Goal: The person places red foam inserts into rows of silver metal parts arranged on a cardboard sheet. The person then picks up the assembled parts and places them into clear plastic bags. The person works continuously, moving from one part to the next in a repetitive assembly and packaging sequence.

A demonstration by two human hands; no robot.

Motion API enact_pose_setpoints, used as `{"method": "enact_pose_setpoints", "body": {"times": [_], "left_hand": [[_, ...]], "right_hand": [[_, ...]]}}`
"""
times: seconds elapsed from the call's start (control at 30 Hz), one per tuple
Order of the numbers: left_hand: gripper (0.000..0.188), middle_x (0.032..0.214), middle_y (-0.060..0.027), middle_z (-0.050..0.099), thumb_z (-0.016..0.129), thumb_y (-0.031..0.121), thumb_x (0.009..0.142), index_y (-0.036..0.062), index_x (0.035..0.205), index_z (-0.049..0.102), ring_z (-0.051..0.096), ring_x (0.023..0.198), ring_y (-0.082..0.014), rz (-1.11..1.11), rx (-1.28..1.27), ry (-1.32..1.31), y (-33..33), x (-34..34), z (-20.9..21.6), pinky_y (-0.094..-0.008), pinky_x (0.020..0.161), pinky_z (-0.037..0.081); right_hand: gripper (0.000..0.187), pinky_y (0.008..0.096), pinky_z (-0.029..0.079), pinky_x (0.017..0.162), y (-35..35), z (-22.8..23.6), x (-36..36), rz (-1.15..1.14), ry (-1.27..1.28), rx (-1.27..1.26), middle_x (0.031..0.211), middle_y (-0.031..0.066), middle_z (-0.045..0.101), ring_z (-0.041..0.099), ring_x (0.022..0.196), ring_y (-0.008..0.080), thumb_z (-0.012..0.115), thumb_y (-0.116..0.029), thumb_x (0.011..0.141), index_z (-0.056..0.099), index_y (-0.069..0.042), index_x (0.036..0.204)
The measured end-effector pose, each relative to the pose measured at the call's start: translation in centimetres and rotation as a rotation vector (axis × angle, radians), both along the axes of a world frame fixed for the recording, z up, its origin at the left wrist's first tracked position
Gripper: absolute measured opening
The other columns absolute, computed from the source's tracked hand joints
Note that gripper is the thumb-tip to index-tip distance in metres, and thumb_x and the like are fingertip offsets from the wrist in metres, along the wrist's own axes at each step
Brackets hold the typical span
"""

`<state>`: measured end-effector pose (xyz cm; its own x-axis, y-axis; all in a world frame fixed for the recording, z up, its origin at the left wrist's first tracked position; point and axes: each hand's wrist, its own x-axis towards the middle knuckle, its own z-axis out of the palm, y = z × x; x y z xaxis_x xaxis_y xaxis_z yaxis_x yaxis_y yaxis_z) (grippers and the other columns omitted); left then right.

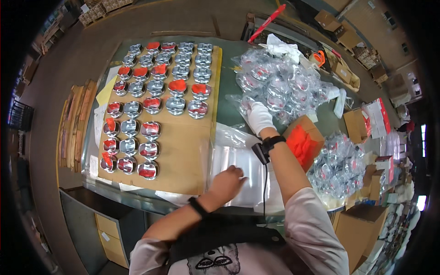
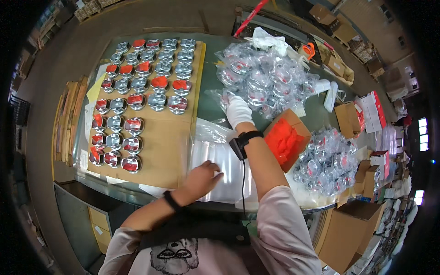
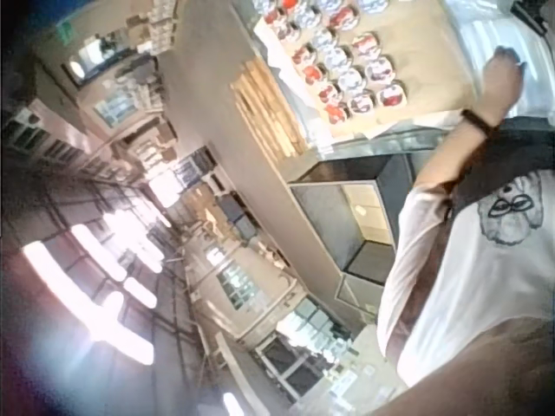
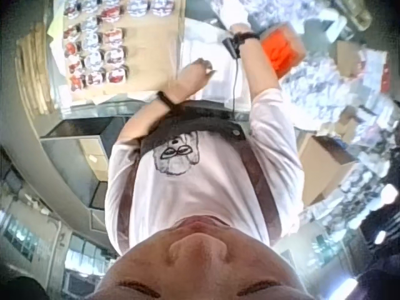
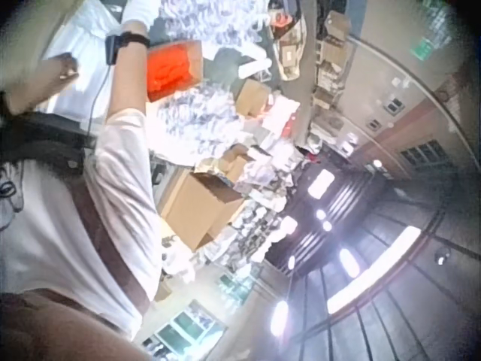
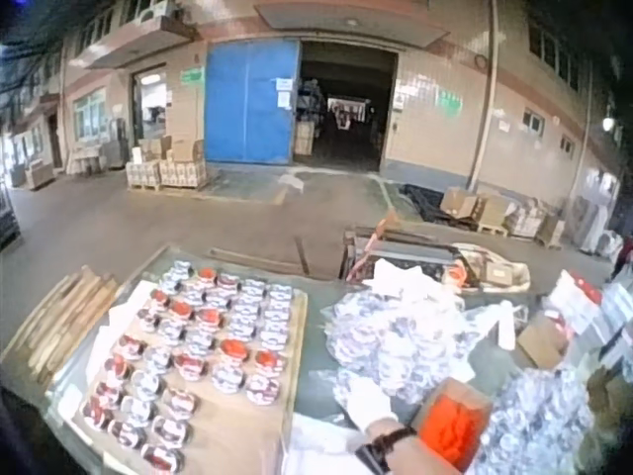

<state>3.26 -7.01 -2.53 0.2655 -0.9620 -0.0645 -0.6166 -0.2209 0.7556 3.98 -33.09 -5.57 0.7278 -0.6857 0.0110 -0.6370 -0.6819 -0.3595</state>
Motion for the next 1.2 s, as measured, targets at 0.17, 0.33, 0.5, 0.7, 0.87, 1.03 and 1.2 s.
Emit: {"method": "enact_pose_setpoints", "body": {"times": [0.17,0.33,0.5,0.7,0.87,1.03,1.2], "left_hand": [[0.030,0.099,-0.0176,0.062,0.063,0.031,0.089,0.0013,0.094,0.063,0.065,0.086,-0.0353,0.056,0.332,-0.195,-4.4,-4.2,-7.7,-0.0442,0.073,0.055],[0.040,0.095,-0.0164,0.065,0.063,0.040,0.088,0.0004,0.095,0.060,0.067,0.083,-0.0314,0.050,0.299,-0.135,-3.4,-1.5,-7.0,-0.0438,0.068,0.055],[0.049,0.101,-0.0200,0.063,0.057,0.046,0.091,0.0012,0.109,0.053,0.066,0.088,-0.0370,-0.024,0.438,-0.225,-4.2,-2.2,-6.3,-0.0476,0.072,0.054],[0.025,0.102,-0.0139,0.062,0.055,0.031,0.094,0.0069,0.100,0.060,0.066,0.085,-0.0330,-0.118,0.258,-0.179,-3.6,-1.3,-7.8,-0.0448,0.070,0.053],[0.019,0.092,-0.0109,0.061,0.055,0.026,0.092,0.0071,0.095,0.056,0.065,0.079,-0.0323,-0.189,-0.114,-0.150,0.3,-0.1,-2.8,-0.0433,0.066,0.053],[0.027,0.088,-0.0084,0.059,0.064,0.033,0.090,0.0085,0.100,0.058,0.063,0.078,-0.0284,0.005,-0.203,-0.073,3.3,2.9,0.5,-0.0377,0.065,0.052],[0.048,0.093,-0.0078,0.060,0.076,0.028,0.084,0.0011,0.116,0.053,0.060,0.080,-0.0164,0.067,-0.222,0.407,6.2,4.3,5.1,-0.0316,0.071,0.051]], "right_hand": [[0.029,0.0364,0.053,0.075,2.5,3.3,-6.5,-0.076,-0.431,0.370,0.093,0.0150,0.068,0.067,0.083,0.0252,0.059,-0.019,0.090,0.062,-0.001,0.113],[0.024,0.0342,0.051,0.062,8.9,4.8,-18.4,-0.232,-0.132,0.817,0.078,0.0132,0.067,0.062,0.063,0.0230,0.062,-0.021,0.089,0.065,0.000,0.101],[0.027,0.0392,0.052,0.078,12.6,1.9,-19.7,-0.171,-0.186,0.285,0.092,0.0166,0.068,0.066,0.084,0.0322,0.065,-0.020,0.084,0.065,-0.002,0.105],[0.041,0.0395,0.050,0.084,14.1,-1.6,-19.2,-0.131,-0.191,0.031,0.104,0.0193,0.066,0.064,0.093,0.0333,0.068,-0.025,0.085,0.062,0.000,0.116],[0.037,0.0337,0.050,0.077,14.0,3.9,-18.4,-0.151,0.001,0.611,0.091,0.0134,0.068,0.064,0.082,0.0235,0.072,-0.027,0.085,0.067,0.001,0.109],[0.012,0.0235,0.045,0.061,15.3,5.1,-17.8,-0.229,-0.318,0.949,0.080,0.0014,0.069,0.056,0.067,0.0070,0.072,-0.013,0.086,0.073,-0.002,0.087],[0.008,0.0243,0.050,0.065,21.0,6.7,-10.8,-0.156,-0.570,1.045,0.079,0.0031,0.068,0.061,0.073,0.0102,0.073,-0.007,0.083,0.071,0.000,0.085]]}}
